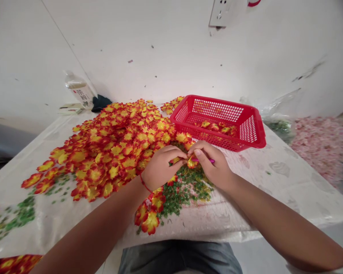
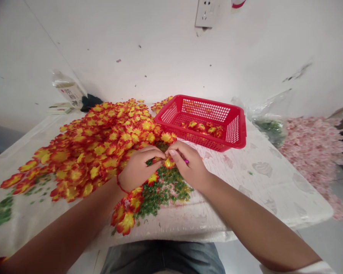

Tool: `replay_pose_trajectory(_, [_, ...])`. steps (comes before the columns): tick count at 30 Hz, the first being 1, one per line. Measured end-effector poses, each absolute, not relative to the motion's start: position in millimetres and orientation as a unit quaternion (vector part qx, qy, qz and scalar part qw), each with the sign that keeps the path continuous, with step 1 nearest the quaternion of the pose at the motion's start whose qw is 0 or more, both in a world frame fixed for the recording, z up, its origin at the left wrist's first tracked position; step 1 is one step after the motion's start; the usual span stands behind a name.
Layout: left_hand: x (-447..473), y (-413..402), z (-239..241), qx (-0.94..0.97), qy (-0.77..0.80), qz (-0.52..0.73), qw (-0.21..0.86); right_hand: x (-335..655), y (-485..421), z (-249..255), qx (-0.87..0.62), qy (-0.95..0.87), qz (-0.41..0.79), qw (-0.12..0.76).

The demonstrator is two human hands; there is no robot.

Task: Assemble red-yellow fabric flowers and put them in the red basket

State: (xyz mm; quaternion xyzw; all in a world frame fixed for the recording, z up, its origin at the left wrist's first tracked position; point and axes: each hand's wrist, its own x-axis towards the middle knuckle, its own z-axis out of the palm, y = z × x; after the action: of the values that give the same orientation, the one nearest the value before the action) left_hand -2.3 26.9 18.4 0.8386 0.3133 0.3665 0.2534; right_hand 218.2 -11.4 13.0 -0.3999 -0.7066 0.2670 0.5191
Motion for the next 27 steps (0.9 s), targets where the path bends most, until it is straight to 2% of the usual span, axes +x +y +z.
replay_pose_trajectory(7, [-4,23,17,0.837,0.294,0.413,0.207,221,-7,14,-0.466,-0.653,0.227,0.552])
replay_pose_trajectory(14, [-7,27,16,0.826,0.323,0.449,0.109,221,-8,10,-0.436,-0.626,0.374,0.527])
replay_pose_trajectory(21, [-8,28,17,0.846,0.287,0.448,0.035,220,-4,4,-0.455,-0.635,0.347,0.519])
replay_pose_trajectory(27, [-7,25,17,0.855,0.283,0.433,0.034,217,-6,4,-0.451,-0.647,0.334,0.516])
